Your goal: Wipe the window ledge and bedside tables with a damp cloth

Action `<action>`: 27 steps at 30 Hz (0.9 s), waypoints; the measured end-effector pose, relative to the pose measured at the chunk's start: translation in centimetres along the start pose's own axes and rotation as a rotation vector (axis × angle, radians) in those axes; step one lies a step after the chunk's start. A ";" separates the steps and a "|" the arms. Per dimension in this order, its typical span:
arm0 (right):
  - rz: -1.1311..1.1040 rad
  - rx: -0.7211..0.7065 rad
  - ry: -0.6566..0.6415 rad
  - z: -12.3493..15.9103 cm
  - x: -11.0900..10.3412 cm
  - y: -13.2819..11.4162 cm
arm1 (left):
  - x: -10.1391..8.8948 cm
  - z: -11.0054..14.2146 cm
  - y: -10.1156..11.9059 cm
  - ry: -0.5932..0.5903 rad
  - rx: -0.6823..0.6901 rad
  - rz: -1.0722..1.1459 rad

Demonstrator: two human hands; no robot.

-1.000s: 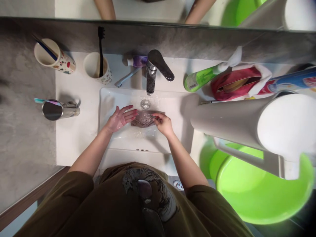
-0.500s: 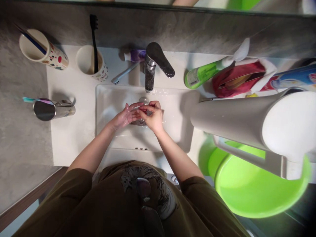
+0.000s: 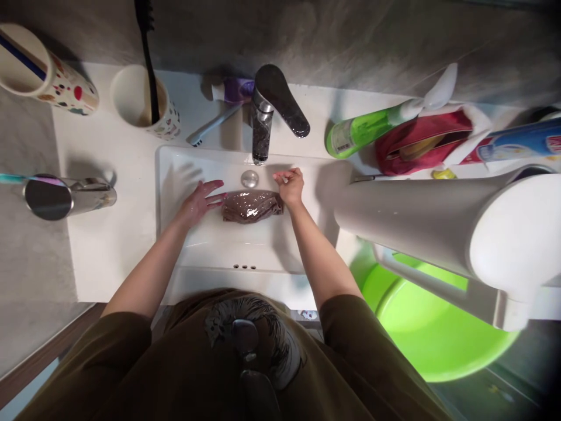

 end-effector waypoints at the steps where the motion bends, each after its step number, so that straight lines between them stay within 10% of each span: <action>1: 0.063 0.025 -0.007 -0.7 -0.1 1.2 | -0.9 -0.4 -0.6 0.063 0.005 -0.001; 7: 0.344 0.047 -0.073 -1.8 -0.4 4.4 | -3.1 -1.5 -3.0 0.303 0.060 -0.421; 15: 0.457 -0.010 -0.129 -0.1 -2.6 4.5 | 0.8 -3.8 -5.5 0.105 0.237 -1.190; 27: 0.497 0.005 -0.015 1.2 -4.9 5.2 | -0.2 -4.4 -7.2 0.187 0.225 -1.327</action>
Point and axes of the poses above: each hand's wrist, its own z-axis away from the middle knuckle, its own x-axis out of the palm, y = z × x, the point moved 5 cm from there along -z, towards the middle knuckle, and after that the axes turned 11 degrees about -x, right-handed, at the moved point
